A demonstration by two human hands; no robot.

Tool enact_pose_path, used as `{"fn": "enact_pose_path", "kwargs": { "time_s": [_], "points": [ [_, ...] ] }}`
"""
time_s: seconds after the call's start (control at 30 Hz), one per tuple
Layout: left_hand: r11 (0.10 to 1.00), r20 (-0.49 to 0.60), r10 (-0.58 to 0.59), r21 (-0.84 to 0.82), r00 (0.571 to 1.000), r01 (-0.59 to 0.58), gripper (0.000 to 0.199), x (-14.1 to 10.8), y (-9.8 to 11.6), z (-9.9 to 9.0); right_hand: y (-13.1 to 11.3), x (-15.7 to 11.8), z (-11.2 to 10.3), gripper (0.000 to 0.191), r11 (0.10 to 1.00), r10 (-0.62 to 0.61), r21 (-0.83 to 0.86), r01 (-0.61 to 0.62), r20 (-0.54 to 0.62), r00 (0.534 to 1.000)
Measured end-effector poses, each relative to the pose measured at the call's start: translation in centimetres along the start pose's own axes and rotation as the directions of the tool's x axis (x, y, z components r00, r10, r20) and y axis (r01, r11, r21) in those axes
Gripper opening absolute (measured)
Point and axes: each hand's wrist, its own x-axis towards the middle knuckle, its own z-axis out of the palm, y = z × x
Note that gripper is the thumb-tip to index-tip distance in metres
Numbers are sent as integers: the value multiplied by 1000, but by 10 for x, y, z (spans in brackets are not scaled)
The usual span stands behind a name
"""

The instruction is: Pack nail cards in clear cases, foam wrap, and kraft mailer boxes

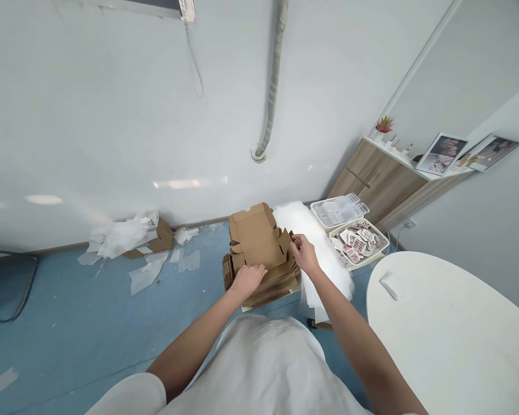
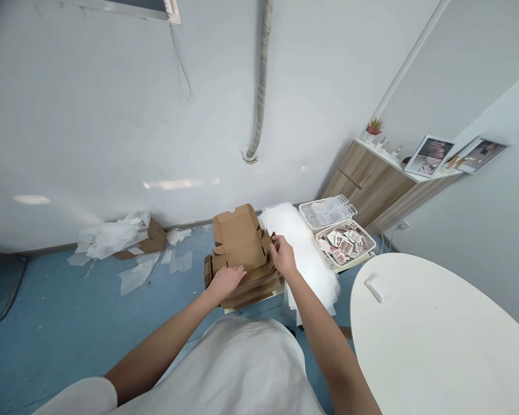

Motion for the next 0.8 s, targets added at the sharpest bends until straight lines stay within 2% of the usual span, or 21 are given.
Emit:
{"fn": "enact_pose_path", "kwargs": {
  "time_s": [0.07,0.13,0.17,0.2,0.27,0.33,0.43,0.53,0.6,0.67,0.7,0.73,0.8],
  "points": [
    [998,-10,40,52,999,-39,27,1,1,3,-5,-6,-3,28,999,-12,-32,10,-61,998],
    [993,-14,64,104,998,-62,21,2,1,6,-13,-18,-2,31,988,-90,-135,74,-112,990],
    [990,-16,69,126,997,-67,20,2,1,6,-18,-25,0,31,975,-141,-187,121,-99,985],
    [987,-22,73,142,997,-69,19,3,0,7,-21,-34,4,30,960,-188,-218,175,-39,981],
    [985,-51,81,156,995,-72,19,3,0,6,-25,-51,16,25,922,-262,-241,302,184,947],
    [985,-92,88,155,992,-73,21,2,-1,3,-21,-66,30,23,897,-257,-266,354,338,905],
    [988,-170,98,134,981,-76,22,-3,-3,-2,-8,-79,45,23,921,-173,-256,294,408,897],
    [994,-293,88,95,952,-62,20,-10,-6,-5,1,-78,41,41,979,-159,-56,198,407,900],
    [996,-392,83,65,916,-62,20,-15,-7,-5,2,-71,28,60,989,-100,135,60,311,945],
    [993,-484,116,42,867,-110,21,-19,-5,-5,-3,-61,9,70,952,57,289,-98,147,988],
    [988,-521,144,35,841,-147,21,-20,-3,-4,-7,-56,-1,72,935,128,322,-148,84,988],
    [982,-551,171,31,817,-185,22,-21,0,-4,-11,-51,-10,74,931,160,321,-174,70,985],
    [969,-586,213,27,782,-244,22,-21,8,-4,-21,-45,-27,75,953,168,240,-187,96,981]
  ]
}}
